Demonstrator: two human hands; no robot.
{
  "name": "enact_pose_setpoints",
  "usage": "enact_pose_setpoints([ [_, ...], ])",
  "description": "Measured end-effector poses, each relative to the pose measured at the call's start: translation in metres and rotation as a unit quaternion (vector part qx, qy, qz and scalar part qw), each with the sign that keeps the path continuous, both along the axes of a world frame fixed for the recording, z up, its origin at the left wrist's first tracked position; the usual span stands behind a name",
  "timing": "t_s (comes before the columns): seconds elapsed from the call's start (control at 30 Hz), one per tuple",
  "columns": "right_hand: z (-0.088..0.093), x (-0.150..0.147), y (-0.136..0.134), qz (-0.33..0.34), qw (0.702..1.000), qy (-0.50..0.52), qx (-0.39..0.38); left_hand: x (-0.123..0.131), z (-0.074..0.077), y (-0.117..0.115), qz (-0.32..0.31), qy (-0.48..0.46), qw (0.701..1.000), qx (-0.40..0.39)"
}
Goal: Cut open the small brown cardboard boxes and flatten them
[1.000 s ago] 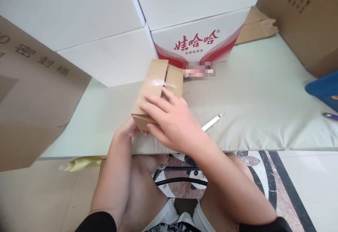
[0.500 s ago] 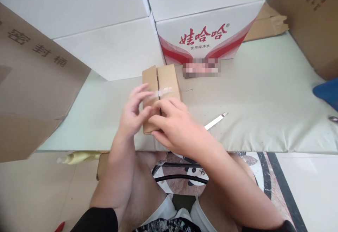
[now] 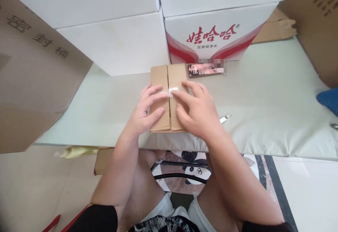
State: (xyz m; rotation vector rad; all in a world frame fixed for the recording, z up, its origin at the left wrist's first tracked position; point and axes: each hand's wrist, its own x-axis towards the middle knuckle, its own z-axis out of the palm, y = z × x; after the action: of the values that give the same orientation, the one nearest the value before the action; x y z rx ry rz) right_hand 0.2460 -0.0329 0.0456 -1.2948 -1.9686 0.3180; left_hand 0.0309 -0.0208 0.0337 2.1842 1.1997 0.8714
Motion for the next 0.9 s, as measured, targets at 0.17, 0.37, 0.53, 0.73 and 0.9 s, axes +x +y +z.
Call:
enact_pose_setpoints([
  [0.17,-0.002,-0.003,-0.002,-0.071,0.998,0.002,-0.001,0.002,0.005,-0.006,0.007,-0.003,1.0,-0.028],
  [0.37,-0.002,-0.005,-0.005,-0.067,0.998,0.015,-0.006,0.018,0.022,-0.027,0.028,0.02,0.997,-0.067],
  [0.53,-0.001,-0.002,-0.005,-0.103,0.994,0.041,-0.001,0.027,0.022,-0.03,0.046,0.035,0.996,-0.061],
  [0.73,0.022,0.034,0.002,-0.252,0.95,-0.057,-0.175,0.026,0.019,-0.027,0.054,0.033,0.996,-0.067],
  [0.9,0.013,0.07,0.001,-0.14,0.833,-0.228,-0.485,0.028,0.016,-0.028,0.063,0.025,0.996,-0.064],
])
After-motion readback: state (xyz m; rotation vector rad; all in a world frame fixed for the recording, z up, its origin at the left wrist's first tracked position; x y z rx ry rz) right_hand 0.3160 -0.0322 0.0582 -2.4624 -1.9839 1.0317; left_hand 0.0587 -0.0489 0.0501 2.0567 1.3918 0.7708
